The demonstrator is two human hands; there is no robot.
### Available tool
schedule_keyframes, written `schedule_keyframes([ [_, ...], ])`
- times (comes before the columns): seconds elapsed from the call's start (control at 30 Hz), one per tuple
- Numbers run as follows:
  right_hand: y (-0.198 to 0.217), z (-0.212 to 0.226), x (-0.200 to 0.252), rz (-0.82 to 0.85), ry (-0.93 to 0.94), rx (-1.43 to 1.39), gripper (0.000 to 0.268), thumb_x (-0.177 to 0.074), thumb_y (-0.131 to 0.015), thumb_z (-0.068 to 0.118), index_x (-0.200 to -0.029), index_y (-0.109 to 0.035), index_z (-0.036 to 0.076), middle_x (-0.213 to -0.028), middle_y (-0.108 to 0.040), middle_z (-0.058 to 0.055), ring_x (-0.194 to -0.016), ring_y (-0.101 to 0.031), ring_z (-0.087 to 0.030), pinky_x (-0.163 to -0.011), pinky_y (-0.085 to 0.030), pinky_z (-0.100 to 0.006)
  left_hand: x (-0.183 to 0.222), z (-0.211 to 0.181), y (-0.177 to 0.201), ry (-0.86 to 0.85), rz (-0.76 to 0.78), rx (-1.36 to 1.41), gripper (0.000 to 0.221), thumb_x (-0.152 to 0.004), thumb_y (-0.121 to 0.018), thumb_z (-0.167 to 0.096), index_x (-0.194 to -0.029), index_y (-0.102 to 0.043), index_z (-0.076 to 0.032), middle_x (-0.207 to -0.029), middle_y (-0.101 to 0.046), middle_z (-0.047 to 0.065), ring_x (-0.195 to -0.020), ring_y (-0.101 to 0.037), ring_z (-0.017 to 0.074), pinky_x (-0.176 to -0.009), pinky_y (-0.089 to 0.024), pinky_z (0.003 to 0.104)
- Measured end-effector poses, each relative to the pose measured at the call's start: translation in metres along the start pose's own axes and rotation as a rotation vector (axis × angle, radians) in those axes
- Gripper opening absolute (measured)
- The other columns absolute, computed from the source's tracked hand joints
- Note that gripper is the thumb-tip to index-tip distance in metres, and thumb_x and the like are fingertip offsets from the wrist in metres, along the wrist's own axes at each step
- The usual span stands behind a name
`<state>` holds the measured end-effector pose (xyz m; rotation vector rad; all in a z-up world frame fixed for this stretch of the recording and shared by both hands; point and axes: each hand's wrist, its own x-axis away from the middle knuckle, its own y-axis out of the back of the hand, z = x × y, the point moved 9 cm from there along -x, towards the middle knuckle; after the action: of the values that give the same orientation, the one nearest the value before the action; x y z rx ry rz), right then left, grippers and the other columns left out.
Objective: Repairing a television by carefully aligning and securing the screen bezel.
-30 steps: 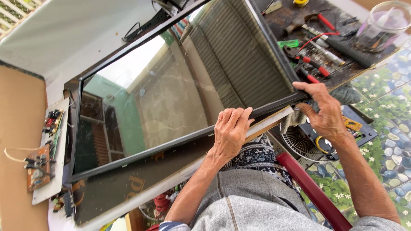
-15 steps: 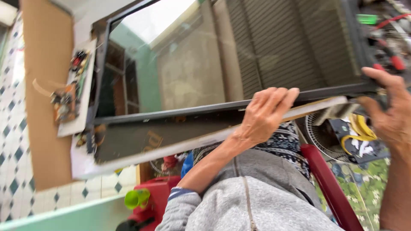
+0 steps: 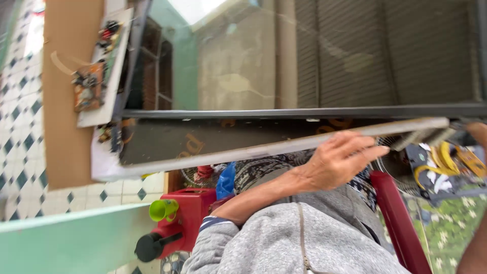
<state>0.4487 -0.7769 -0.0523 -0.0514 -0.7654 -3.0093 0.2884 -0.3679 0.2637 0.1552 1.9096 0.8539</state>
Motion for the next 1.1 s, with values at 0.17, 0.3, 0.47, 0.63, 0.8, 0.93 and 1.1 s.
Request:
schedule_keyframes([
  [0.17, 0.000, 0.283, 0.072, -0.136, 0.421, -0.275, 0.050, -0.105, -0.061, -0.005, -0.148, -0.035, -0.010, -0.144, -0.051, -0.027, -0.132, -0.053, -0.033, -0.119, -0.044, -0.041, -0.006, 0.023, -0.037, 0.377, 0.108, 0.593, 0.023, -0.104, -0.066, -0.005, -0.127, -0.066, -0.009, -0.118, -0.071, 0.015, -0.115, -0.070, 0.0265, -0.105, -0.060, 0.036],
  [0.3, -0.001, 0.306, 0.076, -0.081, 0.381, -0.125, 0.035, -0.107, -0.062, 0.000, -0.139, -0.055, -0.011, -0.130, -0.062, -0.022, -0.116, -0.060, -0.028, -0.108, -0.053, -0.040, -0.008, 0.047, -0.084, 0.796, 0.261, 0.848, 0.038, -0.101, -0.063, -0.023, -0.139, -0.061, -0.018, -0.138, -0.068, 0.006, -0.120, -0.071, 0.0209, -0.103, -0.059, 0.037],
  [0.47, -0.001, 0.312, 0.077, -0.113, 0.467, 0.030, 0.038, -0.101, -0.066, 0.009, -0.136, -0.064, -0.007, -0.136, -0.061, -0.026, -0.126, -0.058, -0.034, -0.108, -0.053, -0.045, -0.019, 0.058, -0.136, 1.030, 0.326, 0.839, 0.058, -0.084, -0.069, -0.044, -0.134, -0.066, -0.014, -0.115, -0.077, 0.014, -0.121, -0.071, 0.0198, -0.097, -0.061, 0.033],
  [0.63, 0.000, 0.312, 0.077, -0.148, 0.514, 0.065, 0.038, -0.096, -0.076, 0.012, -0.130, -0.070, -0.005, -0.126, -0.061, -0.020, -0.092, -0.060, -0.023, -0.084, -0.057, -0.037, -0.013, 0.071, -0.180, 1.151, 0.080, 1.080, 0.033, -0.084, -0.080, -0.038, -0.103, -0.069, -0.013, -0.092, -0.069, 0.001, -0.088, -0.070, 0.0164, -0.080, -0.056, 0.028],
  [0.8, 0.000, 0.320, 0.079, -0.092, 0.494, 0.011, 0.047, -0.100, -0.064, 0.021, -0.135, -0.064, -0.009, -0.124, -0.063, -0.022, -0.101, -0.060, -0.026, -0.088, -0.054, -0.036, -0.001, 0.083, -0.191, 1.024, 0.105, 1.079, 0.029, -0.089, -0.078, -0.031, -0.105, -0.068, -0.009, -0.096, -0.071, 0.003, -0.092, -0.072, 0.0183, -0.084, -0.059, 0.029],
  [0.93, 0.006, 0.348, 0.085, -0.125, 0.462, -0.191, 0.076, -0.099, -0.055, 0.038, -0.157, -0.041, -0.010, -0.126, -0.053, -0.024, -0.114, -0.055, -0.030, -0.104, -0.050, -0.041, -0.006, 0.082, -0.187, 0.973, 0.168, 1.087, 0.022, -0.090, -0.076, -0.032, -0.092, -0.067, -0.012, -0.086, -0.070, -0.002, -0.090, -0.071, 0.0147, -0.085, -0.055, 0.028],
  [1.1, 0.003, 0.368, 0.101, -0.190, 0.587, 0.040, 0.051, -0.105, -0.068, 0.014, -0.149, -0.050, -0.004, -0.131, -0.063, -0.028, -0.116, -0.062, -0.036, -0.108, -0.050, -0.046, 0.002, 0.083, -0.190, 0.983, 0.144, 1.184, 0.021, -0.094, -0.074, -0.026, -0.098, -0.066, -0.007, -0.093, -0.074, 0.006, -0.096, -0.075, 0.0226, -0.095, -0.058, 0.031],
])
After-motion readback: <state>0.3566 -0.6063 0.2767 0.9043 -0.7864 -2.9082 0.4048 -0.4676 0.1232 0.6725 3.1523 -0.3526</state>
